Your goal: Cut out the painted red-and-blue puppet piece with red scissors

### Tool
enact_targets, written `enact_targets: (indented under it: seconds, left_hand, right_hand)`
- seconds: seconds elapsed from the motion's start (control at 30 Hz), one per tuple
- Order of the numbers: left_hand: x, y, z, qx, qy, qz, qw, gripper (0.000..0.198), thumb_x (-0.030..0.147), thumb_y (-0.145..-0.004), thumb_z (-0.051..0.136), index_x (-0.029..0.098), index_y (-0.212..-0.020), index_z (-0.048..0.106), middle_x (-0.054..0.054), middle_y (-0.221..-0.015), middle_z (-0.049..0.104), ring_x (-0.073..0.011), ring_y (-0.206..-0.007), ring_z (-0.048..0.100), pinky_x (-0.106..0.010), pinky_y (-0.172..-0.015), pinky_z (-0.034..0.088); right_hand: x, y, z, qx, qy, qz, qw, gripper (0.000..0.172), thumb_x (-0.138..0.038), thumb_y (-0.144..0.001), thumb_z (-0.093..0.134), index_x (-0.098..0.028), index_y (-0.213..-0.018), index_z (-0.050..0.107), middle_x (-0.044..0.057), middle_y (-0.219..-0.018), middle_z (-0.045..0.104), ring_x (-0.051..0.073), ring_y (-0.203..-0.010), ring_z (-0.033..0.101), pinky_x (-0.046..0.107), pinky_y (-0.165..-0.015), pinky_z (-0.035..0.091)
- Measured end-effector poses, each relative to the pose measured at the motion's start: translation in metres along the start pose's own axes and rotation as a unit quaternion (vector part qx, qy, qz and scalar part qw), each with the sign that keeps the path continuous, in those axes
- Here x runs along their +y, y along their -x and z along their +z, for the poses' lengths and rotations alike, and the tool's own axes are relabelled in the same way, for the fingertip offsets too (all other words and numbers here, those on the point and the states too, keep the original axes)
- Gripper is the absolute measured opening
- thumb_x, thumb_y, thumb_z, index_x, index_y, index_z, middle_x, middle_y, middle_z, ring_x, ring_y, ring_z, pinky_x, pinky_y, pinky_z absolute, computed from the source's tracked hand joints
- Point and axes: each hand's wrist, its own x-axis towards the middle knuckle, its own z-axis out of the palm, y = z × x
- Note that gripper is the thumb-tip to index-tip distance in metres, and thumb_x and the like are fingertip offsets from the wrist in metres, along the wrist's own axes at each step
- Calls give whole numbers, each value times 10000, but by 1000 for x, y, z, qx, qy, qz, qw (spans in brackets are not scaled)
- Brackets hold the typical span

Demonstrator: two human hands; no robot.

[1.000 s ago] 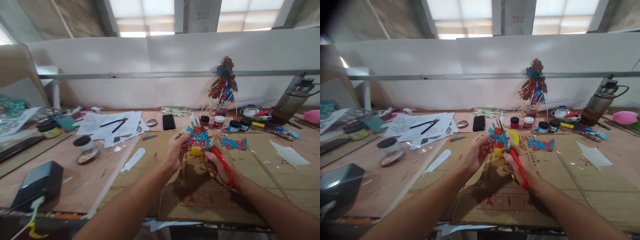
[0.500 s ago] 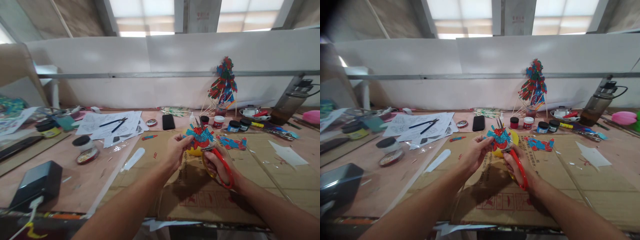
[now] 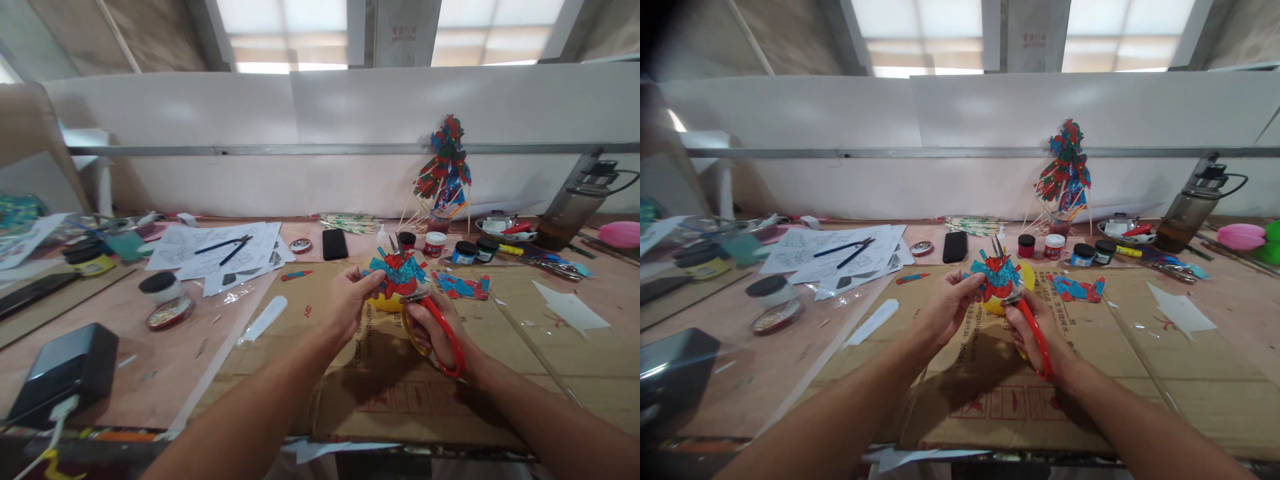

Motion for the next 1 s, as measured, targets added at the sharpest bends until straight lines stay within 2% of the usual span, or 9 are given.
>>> enact_targets:
  seconds: [0.27, 0.43, 0.8, 1.0]
  left_hand:
    - [-3, 3, 3, -8, 25, -35, 999, 359, 357, -568, 941, 150, -626, 653, -35, -657, 677, -102, -576, 589, -225, -553, 413]
    - [-4, 3, 2, -30, 28, -55, 998, 339, 338, -576, 935, 139, -677, 679, -17, -646, 663, -85, -562, 559, -213, -573, 432]
    - [2, 2, 2, -35, 37, -65, 997, 280, 298, -572, 908, 141, -637, 685, -16, -616, 646, -77, -546, 532, -192, -534, 416]
    - [0, 1, 0, -12, 55, -79, 995, 281, 269, -560, 910, 145, -648, 674, 3, -591, 626, -84, -540, 558, -199, -527, 429]
  right_hand:
    - [3, 0, 0, 4, -4, -6, 1000, 314, -435, -772, 739, -243, -796, 491, -99, -533, 349, 70, -412, 268, 195, -378, 211]
    - [-1, 1, 4, 16, 15, -8, 1000, 345, -482, -757, 739, -255, -797, 482, -106, -505, 307, 78, -396, 262, 204, -369, 217]
    - [0, 3, 5, 7, 12, 2, 1000, 341, -481, -763, 722, -244, -851, 494, -101, -520, 391, 73, -391, 303, 182, -347, 279]
    - [4, 7, 2, 29, 51, -31, 998, 275, -469, -814, 691, -238, -847, 546, -60, -559, 459, 89, -424, 358, 200, -367, 314]
